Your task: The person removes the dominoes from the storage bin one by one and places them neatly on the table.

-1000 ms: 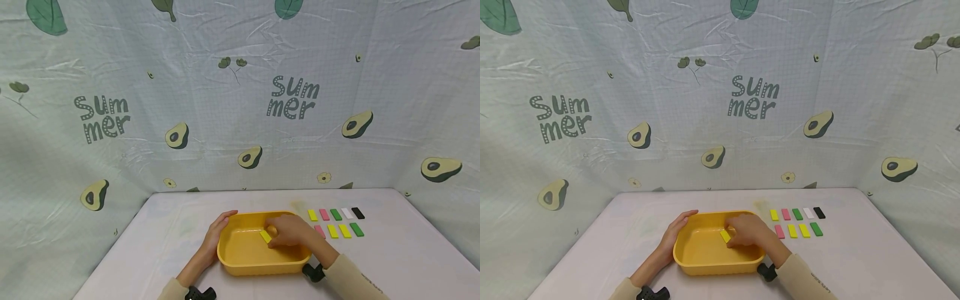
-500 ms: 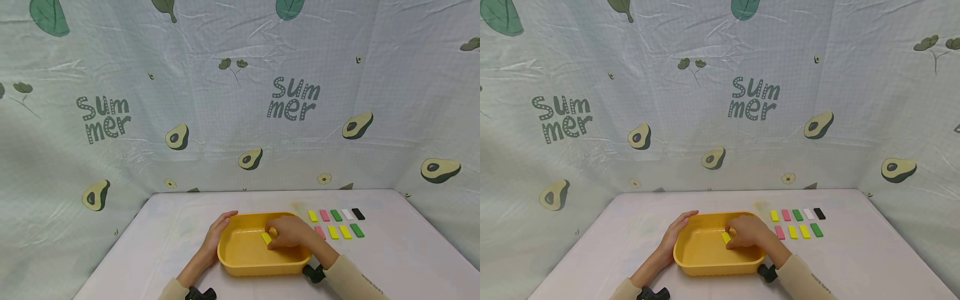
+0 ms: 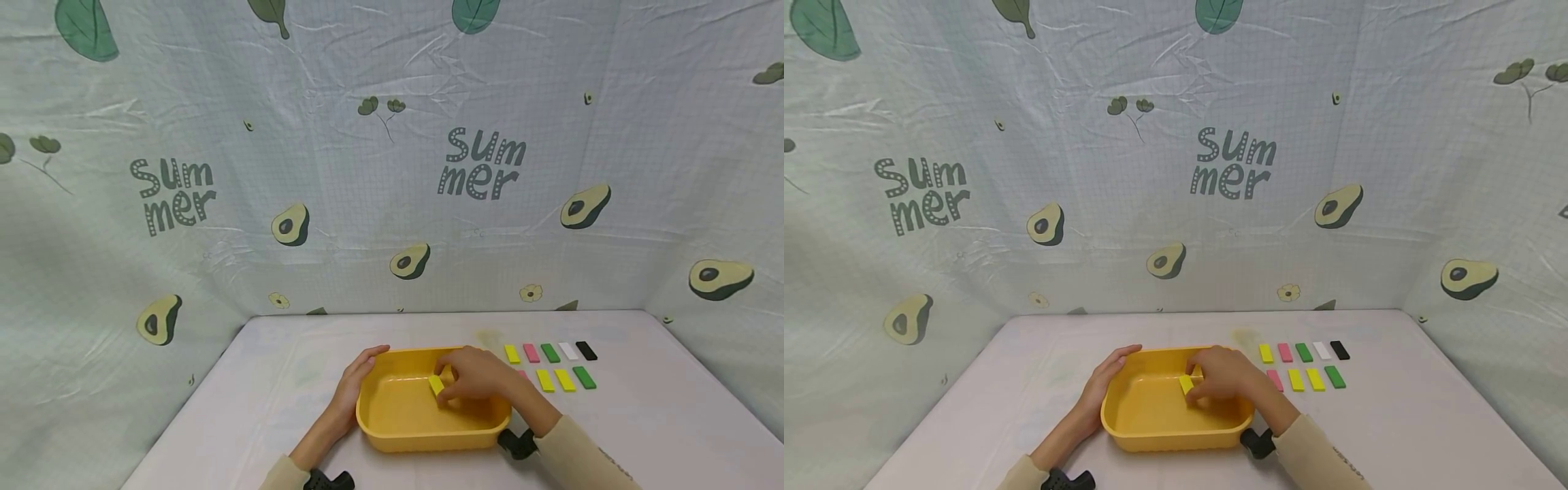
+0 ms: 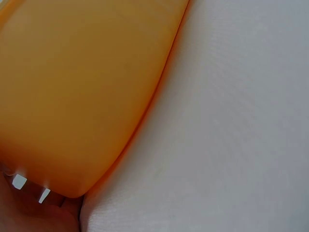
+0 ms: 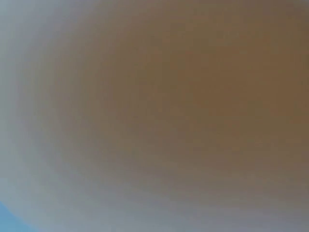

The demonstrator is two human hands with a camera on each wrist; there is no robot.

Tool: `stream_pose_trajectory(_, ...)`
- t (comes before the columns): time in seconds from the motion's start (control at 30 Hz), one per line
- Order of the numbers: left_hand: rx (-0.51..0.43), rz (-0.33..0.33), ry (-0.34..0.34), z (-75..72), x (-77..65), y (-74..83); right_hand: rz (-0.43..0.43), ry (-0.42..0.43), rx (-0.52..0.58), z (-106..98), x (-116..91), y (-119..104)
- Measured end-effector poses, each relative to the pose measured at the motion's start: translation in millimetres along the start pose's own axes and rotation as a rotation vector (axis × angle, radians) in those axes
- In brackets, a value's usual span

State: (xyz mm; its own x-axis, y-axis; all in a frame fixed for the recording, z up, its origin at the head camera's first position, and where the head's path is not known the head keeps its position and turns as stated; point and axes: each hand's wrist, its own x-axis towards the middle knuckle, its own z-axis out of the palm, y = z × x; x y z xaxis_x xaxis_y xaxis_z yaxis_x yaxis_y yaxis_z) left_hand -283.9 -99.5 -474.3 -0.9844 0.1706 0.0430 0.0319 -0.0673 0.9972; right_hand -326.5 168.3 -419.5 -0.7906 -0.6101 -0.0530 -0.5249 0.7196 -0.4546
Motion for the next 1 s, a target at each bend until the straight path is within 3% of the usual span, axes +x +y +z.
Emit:
stream_pose_trajectory(0.6, 0.031, 0.009, 0.017, 0.3, 1.4, 1.0, -0.071, 0.069, 0.049, -48, -16, 10)
stream_pose_trajectory(1.0, 0.033, 0.016, 0.003, -0.8, 1.1, 0.5, -0.127, 0.079, 0.08, -68, -29, 22)
